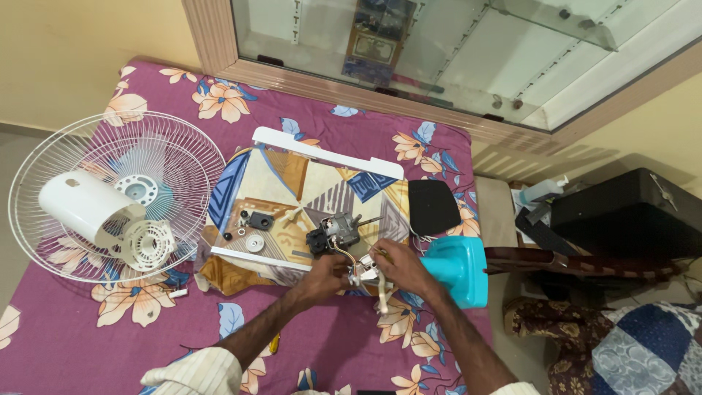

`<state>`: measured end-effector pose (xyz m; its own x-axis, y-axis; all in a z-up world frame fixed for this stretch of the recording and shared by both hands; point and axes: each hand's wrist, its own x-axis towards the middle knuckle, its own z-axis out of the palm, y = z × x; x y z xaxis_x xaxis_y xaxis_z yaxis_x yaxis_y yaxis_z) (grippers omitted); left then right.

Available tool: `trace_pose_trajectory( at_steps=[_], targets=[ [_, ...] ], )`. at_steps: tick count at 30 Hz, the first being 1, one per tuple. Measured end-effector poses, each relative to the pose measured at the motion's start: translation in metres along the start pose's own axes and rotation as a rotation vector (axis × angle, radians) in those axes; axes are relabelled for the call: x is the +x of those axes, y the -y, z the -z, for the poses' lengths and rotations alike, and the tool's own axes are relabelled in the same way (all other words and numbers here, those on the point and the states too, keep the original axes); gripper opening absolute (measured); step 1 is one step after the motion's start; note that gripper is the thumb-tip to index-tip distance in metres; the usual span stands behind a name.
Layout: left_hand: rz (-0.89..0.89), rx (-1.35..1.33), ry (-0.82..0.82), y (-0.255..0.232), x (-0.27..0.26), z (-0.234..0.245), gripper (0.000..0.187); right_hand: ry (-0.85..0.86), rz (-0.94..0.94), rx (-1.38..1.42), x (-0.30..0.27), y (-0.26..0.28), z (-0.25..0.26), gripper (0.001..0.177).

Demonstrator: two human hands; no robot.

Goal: The person works at a table with a disassembled electric fan, handling the teal fan housing and motor assembly. They use a screwdriver to unscrew parts, separate the motor from its mount, and manipulate small components and screws while repositioning the fan parts on the table.

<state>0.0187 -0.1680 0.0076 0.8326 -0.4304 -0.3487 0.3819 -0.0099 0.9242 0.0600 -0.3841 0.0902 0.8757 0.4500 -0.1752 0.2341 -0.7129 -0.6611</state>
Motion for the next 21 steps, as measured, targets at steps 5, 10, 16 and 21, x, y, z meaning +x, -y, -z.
trace_pose_trajectory(
  at_steps=[5, 10, 16, 21],
  targets=[
    [0.069, -0.034, -0.051, -0.004, -0.006, -0.012, 0.045, -0.217, 0.044, 0.161, -0.015, 0.004, -0.003, 0.024],
    [0.002, -0.101, -0.089, 0.008, 0.002, -0.020, 0.041, -0.306, -0.086, 0.239, -0.034, 0.003, -0.007, 0.020],
    [-0.047, -0.335, -0.040, 0.025, 0.018, -0.014, 0.047, -0.174, -0.212, 0.347, -0.047, 0.000, -0.009, 0.023],
    [-0.112, -0.273, 0.006, 0.024, 0.029, -0.011, 0.048, -0.196, -0.369, 0.375, -0.049, 0.006, -0.017, 0.022]
  ],
)
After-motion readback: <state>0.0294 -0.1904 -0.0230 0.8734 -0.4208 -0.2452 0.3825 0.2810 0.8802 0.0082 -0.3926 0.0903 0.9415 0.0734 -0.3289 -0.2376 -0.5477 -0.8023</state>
